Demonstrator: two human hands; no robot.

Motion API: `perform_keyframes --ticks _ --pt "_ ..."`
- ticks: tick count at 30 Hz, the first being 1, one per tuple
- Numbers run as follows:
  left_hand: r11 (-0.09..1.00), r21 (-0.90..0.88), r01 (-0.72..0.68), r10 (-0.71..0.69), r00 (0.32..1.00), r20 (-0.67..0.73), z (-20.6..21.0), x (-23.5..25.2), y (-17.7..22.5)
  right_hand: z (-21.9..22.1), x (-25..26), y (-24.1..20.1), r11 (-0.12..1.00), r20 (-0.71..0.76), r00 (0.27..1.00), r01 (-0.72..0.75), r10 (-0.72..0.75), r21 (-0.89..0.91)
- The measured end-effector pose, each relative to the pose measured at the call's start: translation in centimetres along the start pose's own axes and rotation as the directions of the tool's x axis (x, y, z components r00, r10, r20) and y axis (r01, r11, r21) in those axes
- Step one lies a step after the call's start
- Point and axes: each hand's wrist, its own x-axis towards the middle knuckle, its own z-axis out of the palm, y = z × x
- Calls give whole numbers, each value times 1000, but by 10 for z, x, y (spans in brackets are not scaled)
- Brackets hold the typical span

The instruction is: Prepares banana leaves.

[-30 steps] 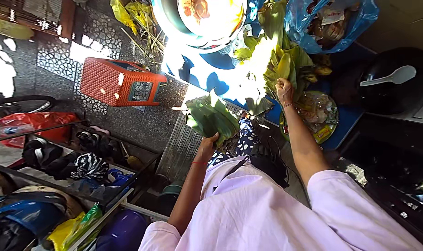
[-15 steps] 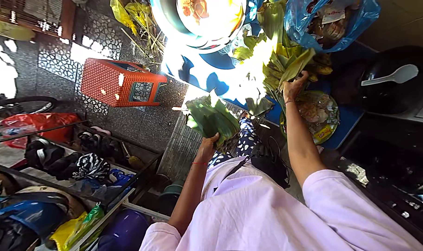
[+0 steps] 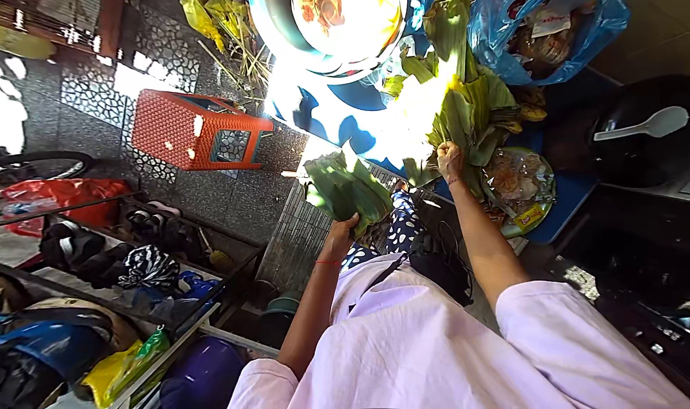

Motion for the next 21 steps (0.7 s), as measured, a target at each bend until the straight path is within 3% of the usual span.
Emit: perform_keyframes --ticks 5,9,15,18,21 --pt "1000 -4 -5 5 1000 3 -4 0 -3 0 15 12 972 -104 972 -199 212 125" --pt "1000 -8 -1 1 1000 12 -6 0 -3 -1 19 10 982 -152 976 -136 154 128" --pt "1000 8 11 -11 1000 -1 -4 0 -2 -14 28 -2 992 1 993 -121 121 27" --pt "1000 4 2 -2 1000 -1 -3 -1 -2 -31 30 -6 981 -60 997 -29 41 190" --pt "1000 -11 -5 5 1000 -7 -4 0 -4 -51 24 -11 892 -137 990 84 -25 444"
